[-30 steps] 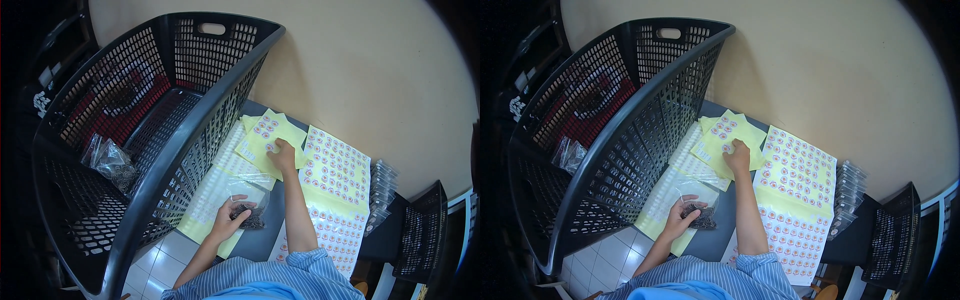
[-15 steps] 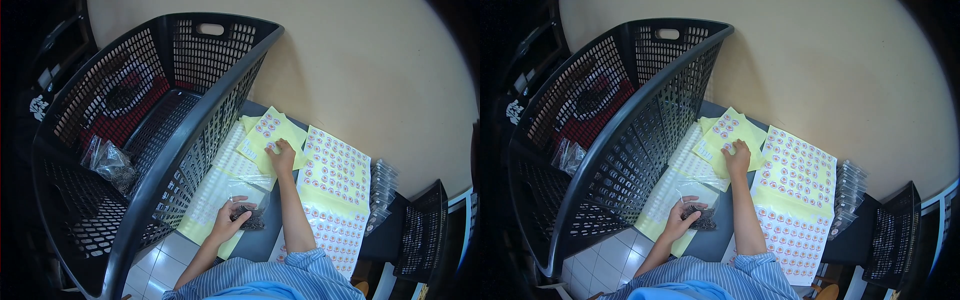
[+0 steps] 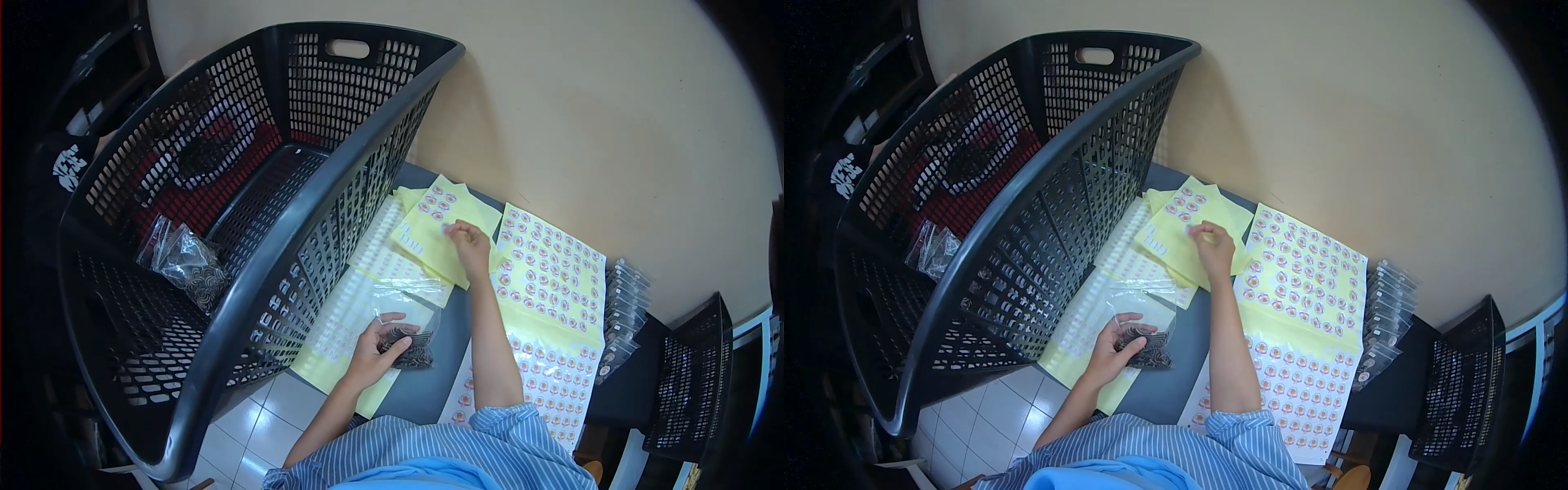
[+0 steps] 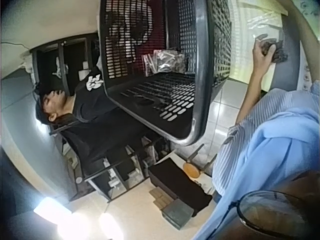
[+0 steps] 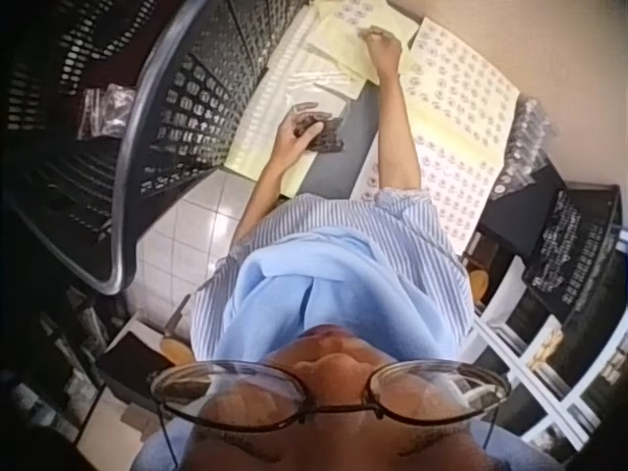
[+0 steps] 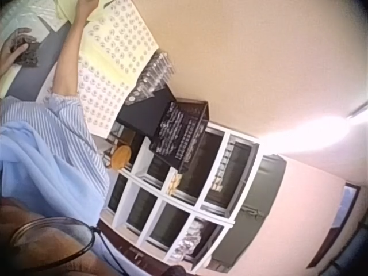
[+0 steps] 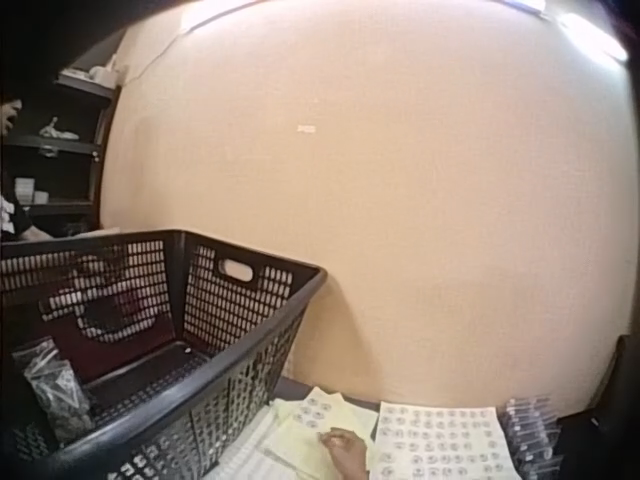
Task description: Labeling individual snack bags with round stickers and organizing them into rows and a basket.
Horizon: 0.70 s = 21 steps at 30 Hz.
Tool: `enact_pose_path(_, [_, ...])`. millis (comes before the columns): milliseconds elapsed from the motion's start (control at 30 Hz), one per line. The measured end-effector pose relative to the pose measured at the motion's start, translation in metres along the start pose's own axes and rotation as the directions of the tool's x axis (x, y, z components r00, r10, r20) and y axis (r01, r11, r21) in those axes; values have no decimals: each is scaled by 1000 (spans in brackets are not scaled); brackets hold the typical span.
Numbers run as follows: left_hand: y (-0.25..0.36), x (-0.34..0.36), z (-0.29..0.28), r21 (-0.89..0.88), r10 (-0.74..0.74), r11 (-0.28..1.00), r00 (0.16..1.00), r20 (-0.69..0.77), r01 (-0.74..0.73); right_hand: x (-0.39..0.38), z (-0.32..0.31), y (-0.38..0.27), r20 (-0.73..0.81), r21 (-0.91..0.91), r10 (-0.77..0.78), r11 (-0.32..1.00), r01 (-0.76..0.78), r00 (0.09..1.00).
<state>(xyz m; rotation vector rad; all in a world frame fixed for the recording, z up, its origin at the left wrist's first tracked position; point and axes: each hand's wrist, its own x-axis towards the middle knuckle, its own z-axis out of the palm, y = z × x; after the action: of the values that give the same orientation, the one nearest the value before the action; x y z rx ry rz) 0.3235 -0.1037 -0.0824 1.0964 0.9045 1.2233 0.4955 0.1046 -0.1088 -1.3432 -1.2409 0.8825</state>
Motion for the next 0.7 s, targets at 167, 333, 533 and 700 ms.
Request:
enact_pose_path(167, [0, 4, -6, -95, -63, 994, 995, -79, 56, -14, -15, -54, 134, 310, 35, 948, -75, 990])
enact_pose_path(333, [8, 1, -10, 15, -18, 1000, 997, -81, 19, -80, -37, -120, 351, 218, -114, 975, 38, 929])
enact_pose_path(533, [35, -1, 5, 123, -95, 988, 995, -38, 99, -142, -51, -148, 520, -108, -283, 914, 391, 806])
enact_pose_path(700, [56, -8, 31, 129, -80, 989, 995, 55, 73, -155, -69, -149, 568, -9, -325, 916, 400, 756])
